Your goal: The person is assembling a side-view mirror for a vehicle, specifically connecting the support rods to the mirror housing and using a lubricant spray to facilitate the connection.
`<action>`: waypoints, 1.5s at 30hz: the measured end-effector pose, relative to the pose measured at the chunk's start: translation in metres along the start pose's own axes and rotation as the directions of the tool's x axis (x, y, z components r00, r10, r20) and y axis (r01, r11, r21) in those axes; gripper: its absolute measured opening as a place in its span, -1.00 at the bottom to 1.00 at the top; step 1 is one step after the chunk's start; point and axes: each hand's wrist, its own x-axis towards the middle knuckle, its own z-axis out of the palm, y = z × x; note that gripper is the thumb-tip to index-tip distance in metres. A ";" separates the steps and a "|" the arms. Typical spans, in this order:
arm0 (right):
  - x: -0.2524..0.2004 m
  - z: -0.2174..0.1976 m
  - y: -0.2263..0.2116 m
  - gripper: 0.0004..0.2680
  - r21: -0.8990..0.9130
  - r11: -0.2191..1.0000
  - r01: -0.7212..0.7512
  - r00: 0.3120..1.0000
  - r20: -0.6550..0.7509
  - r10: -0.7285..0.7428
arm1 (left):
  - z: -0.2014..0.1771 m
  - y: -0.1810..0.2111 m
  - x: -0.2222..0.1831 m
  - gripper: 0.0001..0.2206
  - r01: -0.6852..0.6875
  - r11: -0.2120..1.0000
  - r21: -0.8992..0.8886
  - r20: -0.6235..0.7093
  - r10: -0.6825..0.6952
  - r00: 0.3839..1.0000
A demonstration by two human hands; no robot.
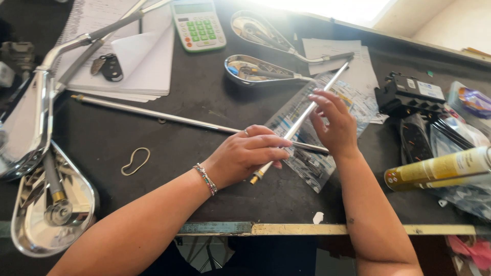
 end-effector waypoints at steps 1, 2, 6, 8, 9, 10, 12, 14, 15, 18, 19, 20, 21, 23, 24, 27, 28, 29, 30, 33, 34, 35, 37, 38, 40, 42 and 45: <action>0.001 -0.009 0.004 -0.81 -0.014 1.000 -0.009 1.000 -0.002 0.008 | 0.000 0.002 0.001 -0.83 -0.008 1.000 -0.014 0.004 0.008 1.000; 0.002 -0.018 0.009 -0.79 -0.027 1.000 0.005 0.999 -0.041 -0.007 | -0.001 0.003 0.002 -0.84 0.006 0.999 -0.052 -0.005 -0.006 1.000; 0.013 -0.053 0.002 -0.74 -0.019 1.000 0.000 0.970 -0.242 -0.004 | -0.005 0.002 0.005 -0.87 0.045 0.992 -0.117 0.000 -0.045 0.999; 0.000 -0.052 0.019 -0.84 -0.067 0.997 0.040 0.962 -0.267 -0.057 | -0.003 -0.001 0.004 -0.87 0.044 0.993 -0.108 -0.009 -0.045 0.999; -0.007 -0.051 0.027 -0.91 -0.108 0.991 0.077 0.951 -0.291 -0.105 | -0.002 -0.002 0.002 -0.87 0.049 0.994 -0.094 -0.013 -0.050 0.999; -0.005 -0.050 0.026 -0.91 -0.105 0.992 0.074 0.953 -0.286 -0.102 | -0.002 -0.002 0.002 -0.87 0.055 0.994 -0.096 -0.013 -0.056 0.998; -0.001 -0.048 0.023 -0.81 -0.236 0.954 0.185 0.913 -0.317 -0.255 | -0.002 -0.003 0.002 -0.86 0.058 0.995 -0.077 -0.016 -0.059 0.998; -0.008 -0.072 0.021 -0.77 -0.374 0.927 0.027 0.875 -0.440 -0.203 | -0.009 -0.005 -0.001 -0.84 0.040 0.996 -0.084 0.048 -0.036 0.998; -0.012 -0.084 0.019 -0.69 -0.484 0.864 -0.140 0.812 -0.555 -0.180 | -0.014 -0.006 -0.001 -0.81 0.020 0.996 -0.090 0.107 -0.010 0.994; -0.107 -0.136 0.106 -0.46 -0.470 0.589 -0.658 0.558 -0.829 -0.038 | -0.016 -0.003 0.000 -0.83 0.039 0.994 -0.098 0.110 -0.028 0.994; -0.110 -0.145 0.101 -0.46 -0.471 0.594 -0.652 0.559 -0.828 -0.043 | -0.017 -0.003 0.002 -0.83 0.036 0.995 -0.094 0.103 -0.027 0.994; -0.115 -0.154 0.096 -0.47 -0.443 0.538 -0.717 0.567 -0.820 0.080 | -0.017 -0.002 0.001 -0.85 0.054 0.993 -0.107 0.109 -0.042 0.993; -0.120 -0.163 0.091 -0.47 -0.422 0.471 -0.775 0.560 -0.803 0.202 | -0.016 -0.001 0.001 -0.86 0.071 0.990 -0.120 0.114 -0.057 0.992; -0.121 -0.153 0.063 -0.36 -0.431 0.472 -0.769 0.598 -0.746 0.294 | -0.017 0.003 0.002 -0.84 0.085 0.989 -0.125 0.137 -0.068 0.988; -0.124 -0.147 0.050 -0.24 -0.436 0.466 -0.770 0.619 -0.685 0.383 | -0.018 0.004 0.003 -0.83 0.094 0.987 -0.131 0.170 -0.071 0.983; -0.187 -0.151 0.116 -0.11 -0.200 0.710 -0.675 0.587 -0.729 0.353 | -0.018 0.005 0.003 -0.79 0.077 0.984 -0.162 0.171 -0.049 0.984; -0.188 -0.154 0.116 -0.11 -0.204 0.710 -0.674 0.593 -0.723 0.355 | -0.018 0.004 0.002 -0.79 0.083 0.983 -0.163 0.168 -0.056 0.984; -0.189 -0.157 0.115 -0.14 -0.210 0.738 -0.641 0.622 -0.706 0.339 | -0.018 0.004 0.001 -0.77 0.084 0.984 -0.157 0.183 -0.055 0.982; -0.185 -0.159 0.117 -0.17 -0.212 0.771 -0.600 0.650 -0.692 0.315 | -0.019 0.001 0.001 -0.75 0.078 0.986 -0.145 0.193 -0.049 0.980; -0.111 -0.151 -0.001 -0.27 -0.338 0.806 -0.487 0.815 -0.506 0.280 | -0.017 -0.004 -0.002 -0.83 0.097 0.993 -0.062 0.184 -0.084 0.979; -0.103 -0.149 -0.017 -0.27 -0.341 0.810 -0.477 0.824 -0.494 0.277 | -0.016 -0.006 -0.003 -0.83 0.107 0.992 -0.061 0.173 -0.095 0.980; -0.095 -0.147 -0.031 -0.28 -0.281 0.906 -0.317 0.908 -0.366 0.205 | -0.014 -0.009 -0.004 -0.79 0.108 0.993 -0.052 0.182 -0.097 0.978; -0.078 -0.135 -0.069 -0.28 -0.183 0.969 -0.167 0.963 -0.239 0.121 | -0.014 -0.012 -0.010 -0.75 0.123 0.991 -0.043 0.207 -0.112 0.972; -0.065 -0.129 -0.089 -0.31 0.119 0.978 -0.171 0.980 -0.079 0.181 | -0.011 -0.014 -0.010 -0.74 0.127 0.991 -0.048 0.202 -0.115 0.973; -0.049 -0.116 -0.115 -0.31 0.398 0.894 -0.207 0.978 0.089 0.187 | -0.010 -0.014 -0.009 -0.73 0.124 0.990 -0.061 0.197 -0.110 0.974; -0.046 -0.103 -0.127 -0.30 0.624 0.678 -0.388 0.904 0.401 0.148 | -0.012 -0.012 -0.010 -0.69 0.143 0.989 -0.045 0.202 -0.131 0.971; -0.031 -0.093 -0.148 -0.35 0.407 0.814 -0.415 0.822 0.552 0.143 | -0.017 -0.012 -0.005 -0.72 0.104 0.995 0.011 0.166 -0.104 0.981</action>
